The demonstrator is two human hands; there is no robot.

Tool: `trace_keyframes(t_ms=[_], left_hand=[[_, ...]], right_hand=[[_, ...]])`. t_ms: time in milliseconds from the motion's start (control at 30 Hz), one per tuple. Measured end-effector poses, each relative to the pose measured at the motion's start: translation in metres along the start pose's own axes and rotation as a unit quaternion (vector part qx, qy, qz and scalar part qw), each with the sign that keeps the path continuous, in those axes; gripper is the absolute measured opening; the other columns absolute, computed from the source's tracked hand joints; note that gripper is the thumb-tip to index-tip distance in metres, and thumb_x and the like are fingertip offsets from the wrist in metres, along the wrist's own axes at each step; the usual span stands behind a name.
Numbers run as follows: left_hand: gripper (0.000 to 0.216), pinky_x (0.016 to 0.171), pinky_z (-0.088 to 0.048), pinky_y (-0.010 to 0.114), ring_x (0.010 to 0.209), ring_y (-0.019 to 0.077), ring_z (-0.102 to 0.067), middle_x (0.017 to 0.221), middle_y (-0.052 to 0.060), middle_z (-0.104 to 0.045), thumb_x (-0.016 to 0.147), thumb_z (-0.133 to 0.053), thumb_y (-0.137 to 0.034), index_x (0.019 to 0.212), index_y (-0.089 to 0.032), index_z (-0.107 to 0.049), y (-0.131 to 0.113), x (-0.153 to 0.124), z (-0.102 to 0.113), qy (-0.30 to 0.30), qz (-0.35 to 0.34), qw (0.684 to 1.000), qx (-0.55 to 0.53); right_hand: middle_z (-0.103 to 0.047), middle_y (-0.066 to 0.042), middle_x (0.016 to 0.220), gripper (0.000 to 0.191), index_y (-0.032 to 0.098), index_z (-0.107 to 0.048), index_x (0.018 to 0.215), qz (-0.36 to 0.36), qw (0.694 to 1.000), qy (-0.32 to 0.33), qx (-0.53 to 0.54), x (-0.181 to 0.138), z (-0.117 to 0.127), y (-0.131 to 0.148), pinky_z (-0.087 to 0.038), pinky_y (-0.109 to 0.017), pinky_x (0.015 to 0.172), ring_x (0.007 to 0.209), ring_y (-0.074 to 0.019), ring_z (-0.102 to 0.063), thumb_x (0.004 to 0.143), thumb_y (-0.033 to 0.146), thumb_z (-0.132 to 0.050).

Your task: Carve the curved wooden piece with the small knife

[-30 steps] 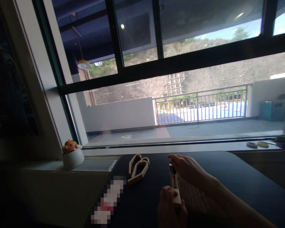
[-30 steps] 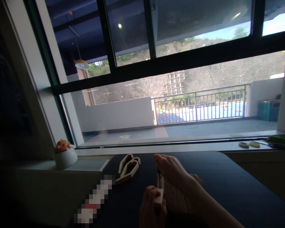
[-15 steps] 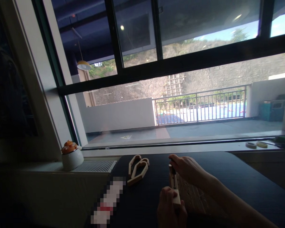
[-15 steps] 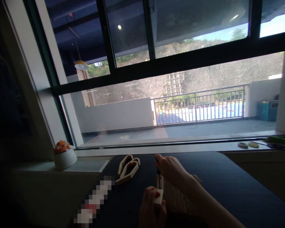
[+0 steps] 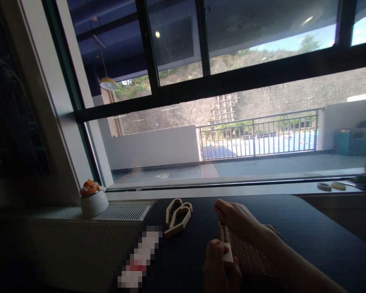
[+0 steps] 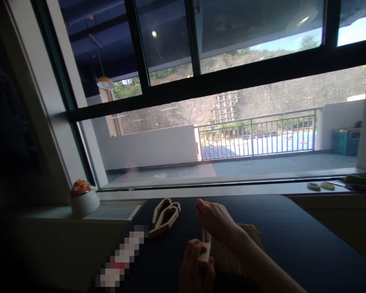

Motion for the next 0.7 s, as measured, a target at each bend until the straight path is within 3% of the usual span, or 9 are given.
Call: trace_keyframes(t_ms=[233, 533, 700], left_hand=[[0.018, 0.072, -0.049, 0.029, 0.082, 0.0183, -0.057, 0.091, 0.006, -0.055, 0.077, -0.043, -0.014, 0.091, -0.021, -0.05, -0.0009, 0.0001, 0.0009, -0.003, -0.003, 1.0, 0.002], [0.016, 0.071, -0.05, 0.03, 0.081, 0.0187, -0.057, 0.09, 0.007, -0.056, 0.077, -0.043, -0.014, 0.09, -0.021, -0.051, -0.0009, 0.0004, 0.0008, -0.005, 0.005, 1.0, 0.004], [0.016, 0.07, -0.05, 0.029, 0.08, 0.0184, -0.057, 0.09, 0.007, -0.055, 0.078, -0.043, -0.015, 0.09, -0.021, -0.051, -0.0008, 0.0007, 0.0009, 0.007, 0.0, 1.0, 0.006]], right_hand=[[-0.068, -0.006, 0.079, 0.028, 0.018, -0.049, 0.114, -0.028, 0.996, 0.07, 0.04, -0.0037, 0.0006, -0.0034, -0.028, -0.025, 0.052, 0.064, -0.0162, -0.062, 0.093, 0.024, -0.031], [-0.064, -0.003, 0.071, 0.014, 0.019, -0.051, 0.088, -0.039, 0.998, 0.046, 0.014, -0.0038, 0.0012, -0.0055, -0.024, -0.024, 0.05, 0.056, -0.0134, -0.055, 0.09, 0.026, -0.039], [-0.062, 0.0, 0.07, 0.009, 0.021, -0.048, 0.087, -0.033, 0.999, 0.024, 0.029, -0.0011, -0.0046, 0.0007, -0.022, -0.024, 0.05, 0.055, -0.011, -0.053, 0.089, 0.023, -0.04]])
Point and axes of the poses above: each hand's wrist, its own x-axis towards the middle knuckle, its own z-axis out of the back of the hand, y = z × x, the point moved 5 cm from there along x, towards the middle knuckle
